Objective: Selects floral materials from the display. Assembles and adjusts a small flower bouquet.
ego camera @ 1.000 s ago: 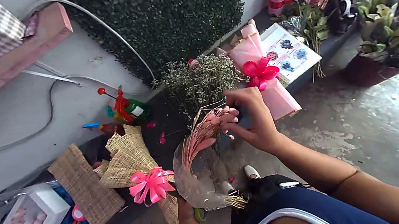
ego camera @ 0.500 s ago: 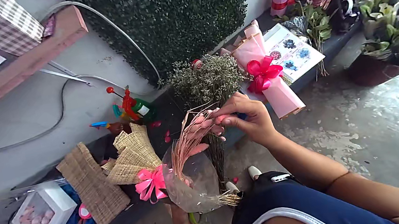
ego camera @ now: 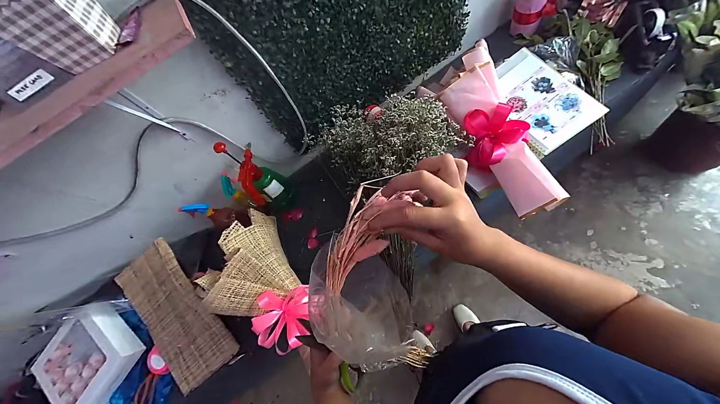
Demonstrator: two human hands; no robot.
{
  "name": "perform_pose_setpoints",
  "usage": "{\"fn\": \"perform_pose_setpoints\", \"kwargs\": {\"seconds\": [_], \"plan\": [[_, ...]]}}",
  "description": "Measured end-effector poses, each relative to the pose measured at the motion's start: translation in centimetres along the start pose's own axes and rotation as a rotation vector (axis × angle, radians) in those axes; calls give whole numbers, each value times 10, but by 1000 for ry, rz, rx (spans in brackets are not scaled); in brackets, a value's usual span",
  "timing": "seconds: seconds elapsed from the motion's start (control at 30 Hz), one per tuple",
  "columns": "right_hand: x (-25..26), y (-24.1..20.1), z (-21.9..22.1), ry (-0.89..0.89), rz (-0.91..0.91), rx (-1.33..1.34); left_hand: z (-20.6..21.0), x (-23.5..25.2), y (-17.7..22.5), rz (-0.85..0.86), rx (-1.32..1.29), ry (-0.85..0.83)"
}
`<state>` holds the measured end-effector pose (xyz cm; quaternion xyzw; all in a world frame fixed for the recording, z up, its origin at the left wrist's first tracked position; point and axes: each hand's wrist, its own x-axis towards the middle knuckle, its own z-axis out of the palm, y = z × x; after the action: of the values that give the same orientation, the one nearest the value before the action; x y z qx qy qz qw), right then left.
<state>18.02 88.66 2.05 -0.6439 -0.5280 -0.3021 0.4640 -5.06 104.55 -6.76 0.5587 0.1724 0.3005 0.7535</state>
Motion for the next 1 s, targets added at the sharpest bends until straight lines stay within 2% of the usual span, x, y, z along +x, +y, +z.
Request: {"fn": "perform_pose_setpoints", "kwargs": {"seconds": [0.2,0.3,0.4,0.47,0.6,0.7,0.83,1.0], "plan": [[8,-3,13,-65,-71,-23,-28,1,-5,112,-11,-164],[12,-6,17,-73,-98,44,-33,-3,6,157,50,-135],[17,-7,19,-111,-125,83,-47,-4,11,192,79,-204],[20,-2,18,-129,-126,80,-56,-4,13,169,115,-237],[31,23,1,-186,-35,143,-69,-17,11,104,107,-117],[31,43,-8,-255,-33,123,-78,-19,6,58,131,-168],[34,70,-28,-305,-27,116,-84,-27,1,-20,147,-109],[36,98,-48,-310,1,107,-93,-33,-6,-78,124,-175]]}}
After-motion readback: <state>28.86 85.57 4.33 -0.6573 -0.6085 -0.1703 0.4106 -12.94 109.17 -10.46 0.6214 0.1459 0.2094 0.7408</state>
